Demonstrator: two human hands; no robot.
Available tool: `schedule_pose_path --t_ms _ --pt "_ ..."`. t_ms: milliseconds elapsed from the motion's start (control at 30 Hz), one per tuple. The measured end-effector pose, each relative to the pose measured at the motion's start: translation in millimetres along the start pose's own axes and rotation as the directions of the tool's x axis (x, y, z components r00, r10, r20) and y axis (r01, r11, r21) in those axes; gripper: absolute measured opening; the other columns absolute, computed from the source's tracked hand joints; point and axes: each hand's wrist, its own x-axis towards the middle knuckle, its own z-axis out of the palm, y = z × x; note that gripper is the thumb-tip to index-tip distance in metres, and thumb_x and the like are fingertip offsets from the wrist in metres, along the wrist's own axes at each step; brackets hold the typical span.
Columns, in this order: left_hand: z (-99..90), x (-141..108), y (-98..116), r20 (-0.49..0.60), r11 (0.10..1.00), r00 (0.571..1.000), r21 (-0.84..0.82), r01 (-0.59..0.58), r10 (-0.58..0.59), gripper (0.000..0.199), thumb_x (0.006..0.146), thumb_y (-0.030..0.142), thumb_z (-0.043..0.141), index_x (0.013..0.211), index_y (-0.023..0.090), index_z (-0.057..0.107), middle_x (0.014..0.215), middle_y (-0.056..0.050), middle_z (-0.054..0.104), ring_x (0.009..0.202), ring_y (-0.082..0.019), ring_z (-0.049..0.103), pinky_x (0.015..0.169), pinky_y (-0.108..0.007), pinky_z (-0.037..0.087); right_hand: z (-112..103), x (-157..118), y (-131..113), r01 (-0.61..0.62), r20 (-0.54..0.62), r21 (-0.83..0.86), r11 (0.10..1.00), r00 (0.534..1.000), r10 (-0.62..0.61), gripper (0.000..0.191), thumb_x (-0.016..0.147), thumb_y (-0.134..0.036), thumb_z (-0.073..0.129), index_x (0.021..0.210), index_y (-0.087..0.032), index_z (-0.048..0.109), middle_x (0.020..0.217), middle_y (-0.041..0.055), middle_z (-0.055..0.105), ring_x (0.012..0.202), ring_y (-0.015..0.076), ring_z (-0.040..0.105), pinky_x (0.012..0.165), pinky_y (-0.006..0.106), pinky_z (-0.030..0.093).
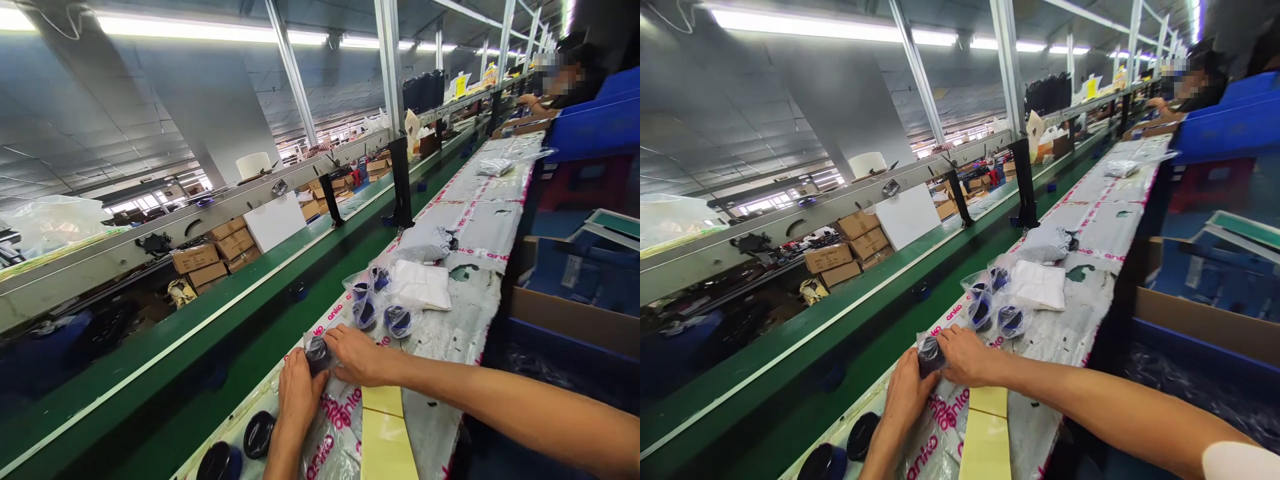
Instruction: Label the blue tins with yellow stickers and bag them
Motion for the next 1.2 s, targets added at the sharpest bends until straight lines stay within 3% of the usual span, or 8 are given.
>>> schedule_pose_path --t_ms 200,400,633,800,900,1033,1100,1200 --pt "-14.2 9.1 -2.0 0.055 0.993 0.998 -0.118 0.013 -0.006 0.019 0.080 0.034 0.065 0.090 0.018 0.062 0.095 -0.009 0.069 0.096 -0.029 0.064 0.081 -0.035 0.043 1.6 7.0 -2.9 -0.019 -0.012 0.001 1.000 1.000 0.019 0.026 0.095 -0.032 0.061 0.106 -0.011 0.070 0.108 0.0179 0.073 0.103 0.0328 0.066 0.084 0.038 0.050" --pt "-29.4 13.4 -4.6 0.199 0.966 0.980 -0.251 0.066 -0.016 0.056 0.089 0.068 0.045 0.064 0.020 0.060 0.061 -0.004 0.064 0.062 -0.022 0.061 0.058 -0.030 0.036 -15.2 14.0 6.3 -0.053 -0.042 0.015 0.998 0.998 0.054 0.037 0.104 -0.032 0.040 0.094 -0.014 0.071 0.095 0.0151 0.076 0.090 0.0276 0.072 0.076 0.032 0.047" --pt "-16.8 16.4 0.6 0.109 0.967 0.993 -0.244 0.074 -0.048 0.049 0.097 0.061 0.045 0.082 0.018 0.061 0.068 0.000 0.062 0.063 -0.016 0.060 0.062 -0.030 0.042 -23.8 29.2 10.0 -0.181 -0.059 0.011 0.983 0.982 0.181 0.036 0.102 -0.035 0.044 0.096 -0.013 0.072 0.099 0.0180 0.077 0.096 0.0291 0.073 0.081 0.033 0.048" --pt "-12.3 22.8 14.8 -0.002 0.981 0.999 -0.193 0.031 -0.032 0.035 0.098 0.043 0.056 0.121 0.016 0.060 0.104 -0.006 0.071 0.091 -0.019 0.067 0.086 -0.039 0.052 -26.6 38.5 17.2 -0.252 -0.041 0.042 0.967 0.966 0.254 0.038 0.102 -0.035 0.043 0.097 -0.012 0.072 0.099 0.0200 0.076 0.100 0.0323 0.073 0.082 0.035 0.049" --pt "-10.8 30.5 21.3 -0.037 0.991 0.999 -0.128 0.026 -0.031 0.032 0.100 0.041 0.054 0.117 0.016 0.064 0.100 -0.005 0.071 0.093 -0.020 0.067 0.092 -0.044 0.052 -24.7 42.6 21.7 -0.304 -0.023 0.087 0.949 0.952 0.307 0.039 0.103 -0.036 0.041 0.101 -0.013 0.072 0.100 0.0190 0.077 0.100 0.0306 0.073 0.081 0.034 0.049" --pt "-11.1 40.1 23.4 -0.081 0.996 0.994 -0.051 0.071 -0.075 0.031 0.101 0.043 0.053 0.107 0.016 0.068 0.093 -0.004 0.070 0.088 -0.018 0.068 0.087 -0.041 0.055 -19.6 47.8 27.6 -0.350 -0.010 0.157 0.924 0.935 0.356 0.048 0.098 -0.050 0.054 0.125 -0.012 0.064 0.110 0.0180 0.075 0.107 0.0307 0.071 0.081 0.034 0.050" --pt "-11.7 43.0 23.3 -0.111 0.996 0.990 0.001 0.092 -0.091 0.030 0.101 0.042 0.054 0.105 0.016 0.068 0.093 -0.004 0.070 0.089 -0.018 0.068 0.087 -0.041 0.056 -18.8 51.2 31.1 -0.349 0.027 0.193 0.917 0.936 0.350 0.048 0.092 -0.051 0.064 0.121 -0.013 0.068 0.106 0.0143 0.077 0.101 0.0282 0.072 0.077 0.031 0.051" --pt "-13.4 43.8 24.1 -0.152 0.988 0.981 0.084 0.132 -0.118 0.028 0.101 0.040 0.055 0.107 0.016 0.068 0.093 -0.004 0.070 0.089 -0.019 0.069 0.088 -0.042 0.056 -23.6 55.7 36.7 -0.322 0.089 0.236 0.917 0.947 0.309 0.024 0.094 -0.037 0.065 0.100 -0.015 0.073 0.086 0.0046 0.077 0.079 0.0187 0.072 0.070 0.028 0.051"
